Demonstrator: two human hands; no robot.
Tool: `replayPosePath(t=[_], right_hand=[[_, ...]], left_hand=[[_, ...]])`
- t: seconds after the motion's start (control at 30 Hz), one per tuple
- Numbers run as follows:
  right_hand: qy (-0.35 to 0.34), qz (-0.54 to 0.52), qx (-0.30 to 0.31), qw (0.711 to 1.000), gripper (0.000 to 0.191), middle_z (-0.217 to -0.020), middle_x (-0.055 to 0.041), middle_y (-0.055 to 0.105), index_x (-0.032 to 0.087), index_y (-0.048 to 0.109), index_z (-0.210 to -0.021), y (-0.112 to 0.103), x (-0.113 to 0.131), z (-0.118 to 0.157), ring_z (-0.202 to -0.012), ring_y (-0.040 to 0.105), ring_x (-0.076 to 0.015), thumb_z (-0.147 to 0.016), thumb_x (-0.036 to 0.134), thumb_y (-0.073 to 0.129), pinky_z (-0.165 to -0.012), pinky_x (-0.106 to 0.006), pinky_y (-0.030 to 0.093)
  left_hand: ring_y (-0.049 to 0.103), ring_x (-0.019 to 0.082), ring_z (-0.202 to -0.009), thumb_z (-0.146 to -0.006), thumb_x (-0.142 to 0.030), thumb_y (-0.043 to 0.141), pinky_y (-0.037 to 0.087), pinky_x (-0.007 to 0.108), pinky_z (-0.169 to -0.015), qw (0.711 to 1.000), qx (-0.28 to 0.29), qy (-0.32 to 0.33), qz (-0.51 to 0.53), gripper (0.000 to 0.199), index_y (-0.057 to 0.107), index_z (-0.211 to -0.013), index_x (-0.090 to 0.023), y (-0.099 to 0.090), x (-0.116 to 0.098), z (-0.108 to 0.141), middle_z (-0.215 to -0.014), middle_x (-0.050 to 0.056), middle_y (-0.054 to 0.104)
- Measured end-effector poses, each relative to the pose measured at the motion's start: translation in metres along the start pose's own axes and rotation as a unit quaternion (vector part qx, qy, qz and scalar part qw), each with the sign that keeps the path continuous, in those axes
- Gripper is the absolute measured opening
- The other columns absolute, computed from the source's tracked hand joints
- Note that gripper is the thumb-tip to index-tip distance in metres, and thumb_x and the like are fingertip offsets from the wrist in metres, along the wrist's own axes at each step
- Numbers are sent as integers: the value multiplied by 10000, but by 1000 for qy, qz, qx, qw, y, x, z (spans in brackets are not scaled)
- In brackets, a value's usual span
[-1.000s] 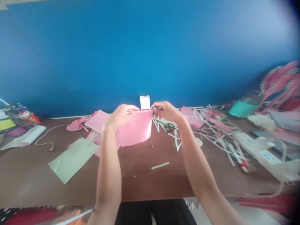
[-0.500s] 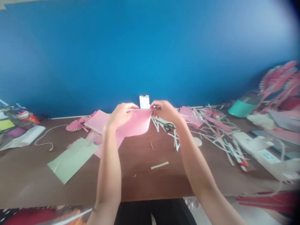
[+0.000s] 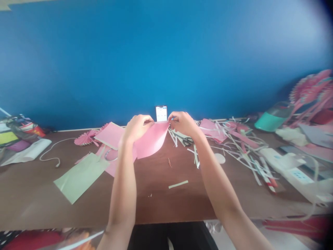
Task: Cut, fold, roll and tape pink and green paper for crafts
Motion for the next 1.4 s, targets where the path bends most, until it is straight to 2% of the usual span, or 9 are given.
replayPosePath(t=[0.17,0.37,0.53,0.73,0.83,0.93,1.07,1.23,1.4], right_hand=[[-4,68,-22,997,219,-859,-37,689,240,673,-915,-3,8,1,-767,542,-186,-799,176,499,-610,-276,295],[9,98,-7,995,234,-855,-30,679,256,662,-923,0,0,3,-765,528,-185,-795,175,484,-585,-278,258],[5,98,10,995,223,-839,-29,676,248,659,-906,0,2,4,-745,519,-179,-794,179,480,-593,-280,257],[9,107,-16,994,220,-850,-51,672,234,665,-910,-6,5,3,-755,516,-193,-812,192,472,-597,-283,259],[7,95,-15,995,227,-858,-51,675,238,670,-923,-6,5,3,-757,519,-195,-809,193,480,-607,-283,269],[3,77,-12,997,237,-844,-49,671,236,676,-940,-5,5,2,-758,525,-191,-808,190,484,-618,-283,286],[-23,27,22,999,224,-819,-40,671,227,689,-942,0,8,3,-735,544,-173,-827,216,497,-616,-278,318],[-44,-29,70,996,245,-879,-46,700,220,716,-990,5,7,5,-751,584,-163,-859,238,511,-655,-283,378],[-51,-34,86,994,218,-909,-37,709,222,708,-961,5,3,5,-781,601,-164,-866,249,514,-680,-283,402]], left_hand=[[643,241,-876,-907,-352,509,416,320,-701,994,-46,-24,-100,217,708,-894,-265,-7,2,-1,-938,32,738],[635,219,-868,-910,-364,499,391,296,-670,995,-9,-1,-98,224,707,-917,-279,0,-2,-2,-944,25,730],[634,208,-841,-914,-349,490,391,293,-666,995,31,-2,-98,225,705,-920,-283,9,4,-1,-965,16,729],[629,249,-996,-902,-393,525,430,315,-748,998,27,0,-53,296,666,-1145,-299,19,1,-3,-1133,57,700],[641,248,-936,-894,-431,534,427,322,-738,999,28,14,-24,264,704,-1039,-289,22,-7,-5,-1055,50,720],[640,219,-821,-901,-373,518,420,314,-705,999,13,28,-16,238,719,-921,-246,20,-12,-7,-922,56,727],[616,195,-733,-878,-329,531,406,300,-661,999,11,19,-36,215,722,-866,-230,17,-6,-8,-833,47,713],[613,195,-747,-858,-348,564,403,298,-659,999,16,19,-36,191,725,-847,-246,13,-1,-5,-857,39,720],[625,193,-786,-844,-324,582,421,309,-704,999,18,26,-12,172,728,-901,-253,11,1,-5,-895,35,735]])
Point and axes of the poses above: each hand's wrist, its own z-axis away from the middle knuckle, its own y-axis out of the palm, x = y × z, the point moved 10 cm from there along -z, towards the middle knuckle
